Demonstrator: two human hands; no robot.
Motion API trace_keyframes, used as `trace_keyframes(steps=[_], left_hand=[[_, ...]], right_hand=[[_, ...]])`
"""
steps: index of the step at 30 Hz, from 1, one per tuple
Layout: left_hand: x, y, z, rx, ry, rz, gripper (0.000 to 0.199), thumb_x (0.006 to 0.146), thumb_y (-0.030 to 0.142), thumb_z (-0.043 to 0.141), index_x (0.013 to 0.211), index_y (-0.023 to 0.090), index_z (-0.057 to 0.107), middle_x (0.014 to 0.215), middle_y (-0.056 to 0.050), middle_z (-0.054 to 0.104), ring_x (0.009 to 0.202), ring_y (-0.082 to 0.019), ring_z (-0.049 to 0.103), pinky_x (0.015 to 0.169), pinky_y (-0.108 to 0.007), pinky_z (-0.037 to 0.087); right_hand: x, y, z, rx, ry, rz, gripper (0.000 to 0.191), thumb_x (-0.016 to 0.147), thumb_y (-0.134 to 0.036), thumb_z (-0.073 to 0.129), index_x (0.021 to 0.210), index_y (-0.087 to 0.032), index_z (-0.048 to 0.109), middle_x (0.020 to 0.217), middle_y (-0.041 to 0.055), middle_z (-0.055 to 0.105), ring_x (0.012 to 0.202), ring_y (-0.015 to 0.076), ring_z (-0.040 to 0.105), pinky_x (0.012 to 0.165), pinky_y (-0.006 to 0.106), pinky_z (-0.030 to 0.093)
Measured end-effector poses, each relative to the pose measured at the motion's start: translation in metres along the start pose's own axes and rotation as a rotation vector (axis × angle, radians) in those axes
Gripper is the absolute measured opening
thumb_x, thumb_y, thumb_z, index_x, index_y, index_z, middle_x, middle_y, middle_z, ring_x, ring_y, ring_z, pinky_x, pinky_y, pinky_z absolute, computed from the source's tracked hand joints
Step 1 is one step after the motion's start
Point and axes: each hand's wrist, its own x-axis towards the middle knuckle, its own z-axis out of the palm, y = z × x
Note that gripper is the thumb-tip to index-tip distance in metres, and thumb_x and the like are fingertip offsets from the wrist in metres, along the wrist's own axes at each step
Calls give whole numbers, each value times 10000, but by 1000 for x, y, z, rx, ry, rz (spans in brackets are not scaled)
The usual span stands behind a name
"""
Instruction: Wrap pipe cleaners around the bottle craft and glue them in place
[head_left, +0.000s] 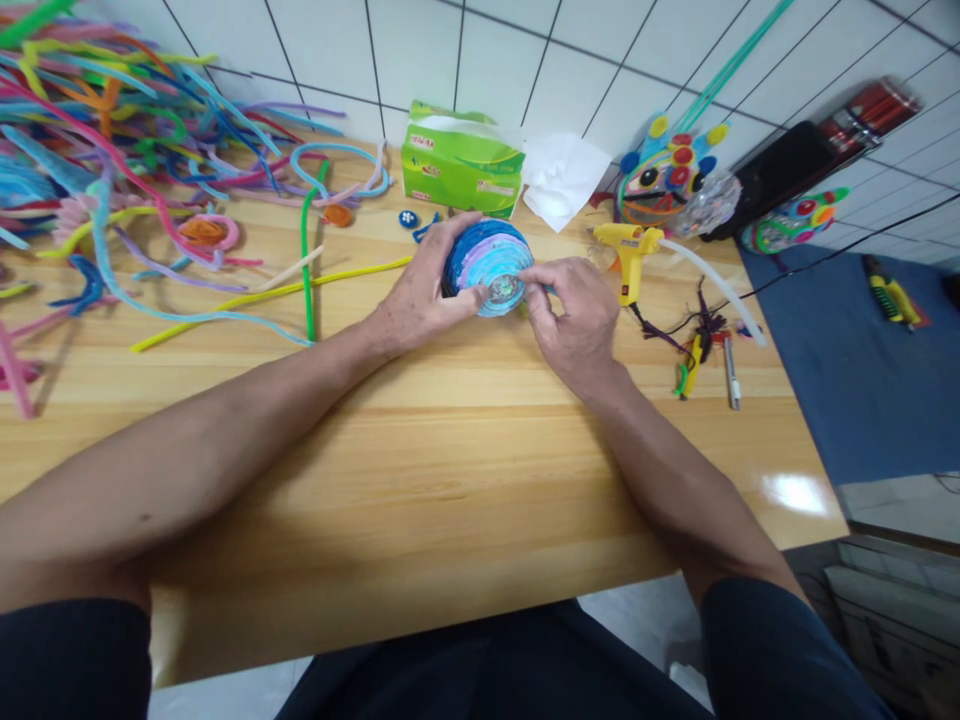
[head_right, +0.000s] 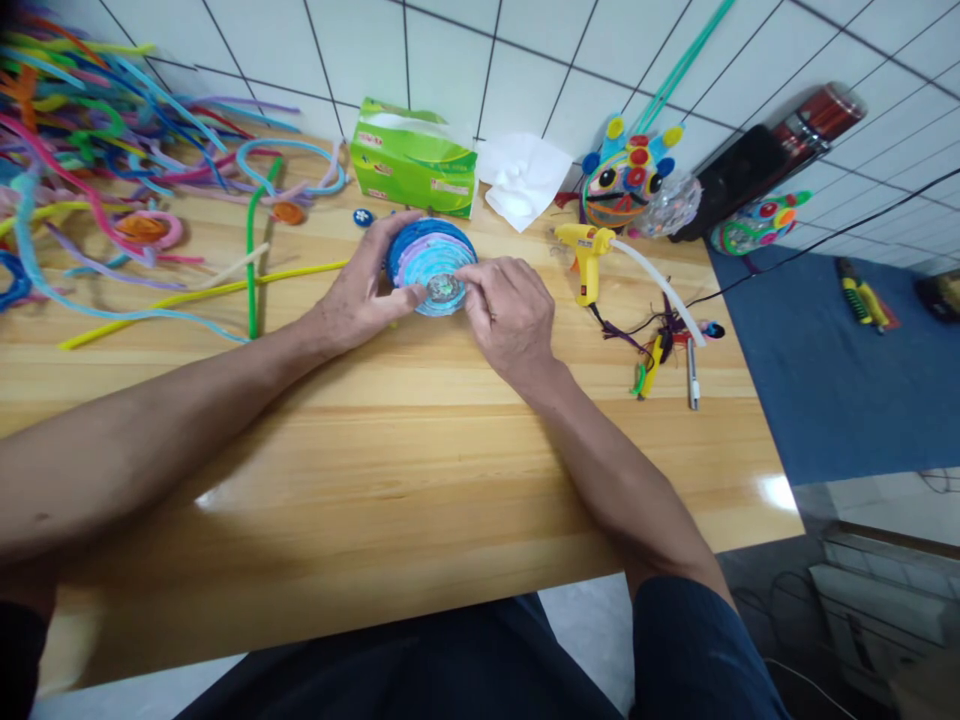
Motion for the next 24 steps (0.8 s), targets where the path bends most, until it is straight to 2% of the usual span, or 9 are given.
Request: trace_keyframes(steps=[8, 15, 19, 24], left_hand=[[-1, 2, -1, -14, -4, -14, 888, 1202, 797, 653, 1888, 324, 347, 1931, -190, 509, 1818, -407, 530, 1523, -696, 464], [0, 3, 0, -9, 6, -12, 911, 1190, 796, 686, 1883, 299, 365, 1906, -198, 526, 1800, -413, 546, 1519, -692, 475], [2, 4, -2, 46, 22, 25, 927, 1200, 873, 604, 1910, 342, 333, 1913, -148, 541, 1796, -403, 560, 1519, -718, 472], [4, 9, -5, 1, 6, 23, 896, 1180, 850, 657, 1867, 323, 426, 1882, -148, 588, 1761, -425, 587, 1503, -738, 484]], right_hand=[[-2, 2, -1, 60, -85, 60, 209, 1276, -314, 570, 1271, -345, 777, 1146, 52, 892, 1102, 273, 835, 1034, 472, 689], [0, 1, -1, 86, 8, 12, 236, 1273, -333, 583, 1236, -316, 815, 1100, 33, 893, 1032, 266, 853, 966, 461, 706], [0, 1, -2, 71, -48, 65, 248, 1275, -354, 571, 1247, -307, 813, 1117, 45, 898, 1075, 271, 864, 1009, 467, 713], [0, -4, -1, 1, -20, 38, 293, 1286, -350, 544, 1224, -299, 825, 1093, 52, 910, 1053, 253, 872, 998, 446, 724]])
